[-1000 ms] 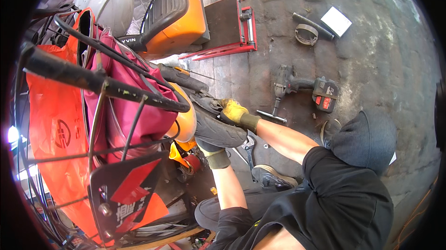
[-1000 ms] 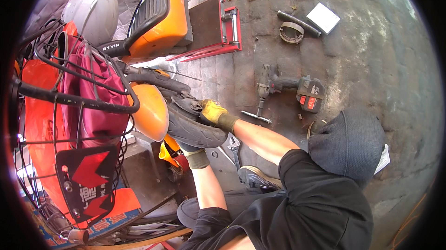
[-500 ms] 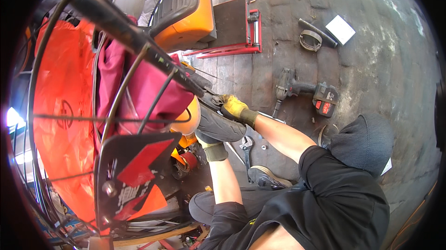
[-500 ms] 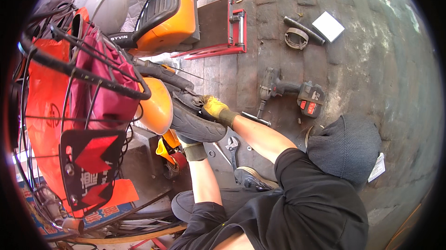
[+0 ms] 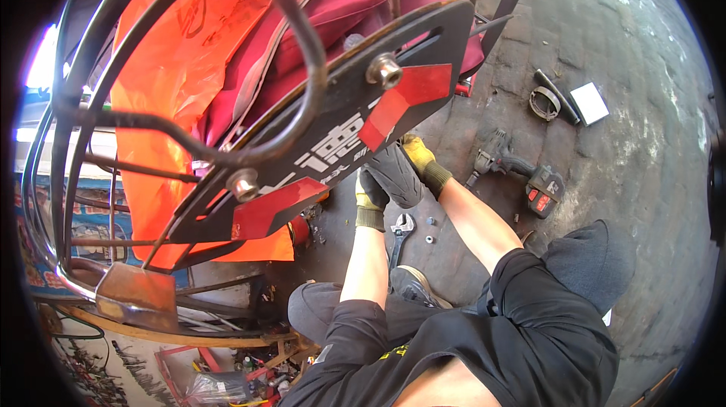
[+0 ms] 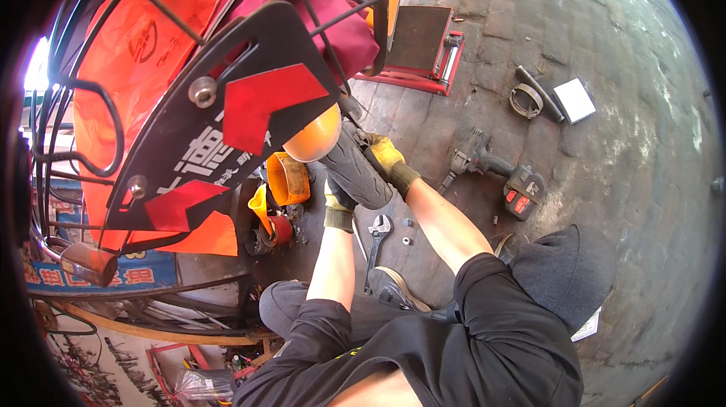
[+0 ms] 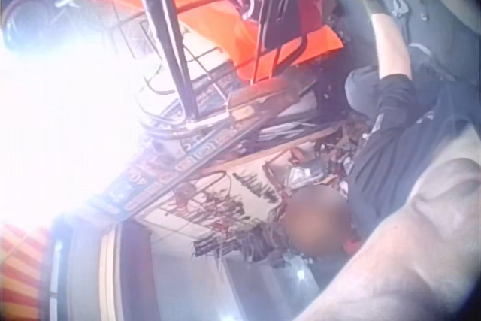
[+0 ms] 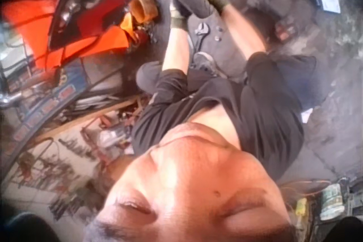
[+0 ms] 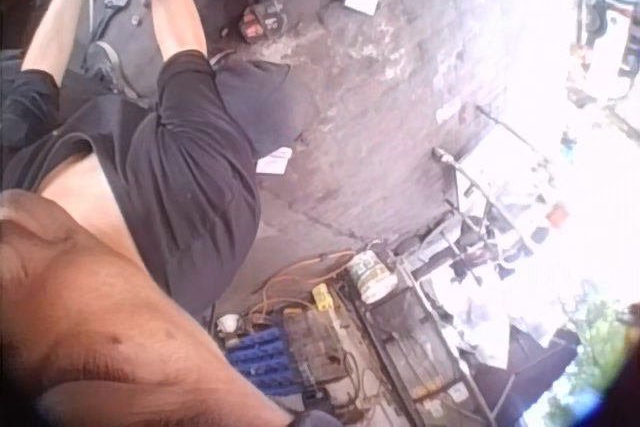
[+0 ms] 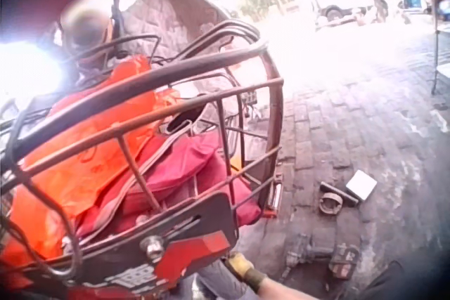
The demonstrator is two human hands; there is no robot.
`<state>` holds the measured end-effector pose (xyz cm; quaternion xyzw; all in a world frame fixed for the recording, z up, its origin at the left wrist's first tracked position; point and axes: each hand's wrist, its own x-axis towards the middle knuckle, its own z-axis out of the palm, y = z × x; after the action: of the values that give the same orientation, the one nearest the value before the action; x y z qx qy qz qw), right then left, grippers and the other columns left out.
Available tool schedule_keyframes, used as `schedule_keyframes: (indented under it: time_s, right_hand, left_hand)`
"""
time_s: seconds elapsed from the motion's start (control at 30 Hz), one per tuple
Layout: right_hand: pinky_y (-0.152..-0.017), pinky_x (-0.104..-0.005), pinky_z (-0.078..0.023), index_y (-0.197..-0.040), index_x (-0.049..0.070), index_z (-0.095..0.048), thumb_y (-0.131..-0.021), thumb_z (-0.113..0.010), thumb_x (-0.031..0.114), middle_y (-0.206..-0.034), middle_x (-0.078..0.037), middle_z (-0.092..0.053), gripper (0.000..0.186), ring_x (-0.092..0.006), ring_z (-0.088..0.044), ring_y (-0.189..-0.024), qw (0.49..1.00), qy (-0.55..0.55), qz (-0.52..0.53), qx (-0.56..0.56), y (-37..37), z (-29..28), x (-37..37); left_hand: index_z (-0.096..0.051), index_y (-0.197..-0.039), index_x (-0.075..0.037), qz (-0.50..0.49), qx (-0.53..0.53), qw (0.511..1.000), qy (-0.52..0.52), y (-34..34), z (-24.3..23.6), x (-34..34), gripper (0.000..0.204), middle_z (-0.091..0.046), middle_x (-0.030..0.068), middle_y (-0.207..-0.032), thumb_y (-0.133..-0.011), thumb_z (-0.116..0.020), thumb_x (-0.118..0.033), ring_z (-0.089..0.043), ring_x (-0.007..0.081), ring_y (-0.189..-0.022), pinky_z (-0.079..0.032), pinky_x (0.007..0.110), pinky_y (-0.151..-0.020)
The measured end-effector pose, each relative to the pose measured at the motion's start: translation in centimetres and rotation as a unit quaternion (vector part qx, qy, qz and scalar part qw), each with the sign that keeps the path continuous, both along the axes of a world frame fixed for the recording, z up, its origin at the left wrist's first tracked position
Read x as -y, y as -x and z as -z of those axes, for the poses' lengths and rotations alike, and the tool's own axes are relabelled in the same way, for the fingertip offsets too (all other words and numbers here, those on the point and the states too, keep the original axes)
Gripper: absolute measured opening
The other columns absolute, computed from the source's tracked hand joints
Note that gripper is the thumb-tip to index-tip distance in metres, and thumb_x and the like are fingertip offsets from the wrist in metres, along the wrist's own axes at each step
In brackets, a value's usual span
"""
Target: The person sits on the floor and repairs the front wheel of an orange electric scooter. They use a cordless impact wrench and a wrench to remove and reinstall the wheel, then tighten the axle nuts.
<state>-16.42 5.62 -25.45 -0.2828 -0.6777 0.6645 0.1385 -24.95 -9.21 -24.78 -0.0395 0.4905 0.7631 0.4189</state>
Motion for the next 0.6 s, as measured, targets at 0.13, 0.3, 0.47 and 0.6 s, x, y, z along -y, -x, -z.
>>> schedule_keyframes:
  time_s: [0.13, 0.3, 0.47, 0.6]
  right_hand:
    - [-0.097, -0.0418, -0.055, -0.135, 0.008, -0.072, -0.099, -0.063, 0.028, -0.121, -0.023, -0.078, 0.042, -0.0331, -0.075, -0.114, 0.999, 0.045, -0.018, -0.025, -1.1, -1.5, -0.3]
    - [-0.100, -0.0421, -0.055, -0.132, 0.009, -0.074, -0.098, -0.063, 0.028, -0.122, -0.023, -0.077, 0.041, -0.0334, -0.075, -0.117, 0.999, 0.025, 0.004, 0.019, -1.1, -2.5, 0.7]
    - [-0.107, -0.0432, -0.054, -0.134, 0.013, -0.076, -0.091, -0.067, 0.025, -0.126, -0.023, -0.076, 0.045, -0.0344, -0.074, -0.121, 0.996, 0.059, 0.037, 0.055, -0.1, -2.2, 0.6]
    - [-0.107, -0.0437, -0.054, -0.133, 0.013, -0.076, -0.090, -0.065, 0.025, -0.129, -0.027, -0.074, 0.045, -0.0366, -0.071, -0.127, 0.993, 0.091, -0.021, -0.070, -0.5, -1.7, 0.0]
  left_hand:
    - [-0.057, -0.152, -0.008, 0.070, -0.016, 0.991, -0.108, 1.4, 1.0, -0.5, 0.055, -0.062, 0.0094, -0.154, -0.116, -0.038, -0.045, -0.059, 0.0292, -0.139, -0.045, 0.044, -0.120]
    - [-0.058, -0.150, -0.009, 0.057, -0.102, 0.991, -0.064, 1.8, 1.5, 1.2, 0.054, -0.063, 0.0092, -0.151, -0.116, -0.039, -0.047, -0.060, 0.0285, -0.136, -0.045, 0.044, -0.119]
    - [-0.057, -0.151, -0.009, 0.062, -0.075, 0.991, -0.090, 2.7, 1.4, 0.0, 0.054, -0.063, 0.0092, -0.152, -0.116, -0.039, -0.046, -0.060, 0.0285, -0.137, -0.045, 0.044, -0.120]
    - [-0.057, -0.151, -0.009, 0.069, -0.084, 0.990, -0.091, 3.3, 1.1, 0.4, 0.054, -0.062, 0.0092, -0.152, -0.116, -0.039, -0.046, -0.059, 0.0285, -0.137, -0.045, 0.044, -0.120]
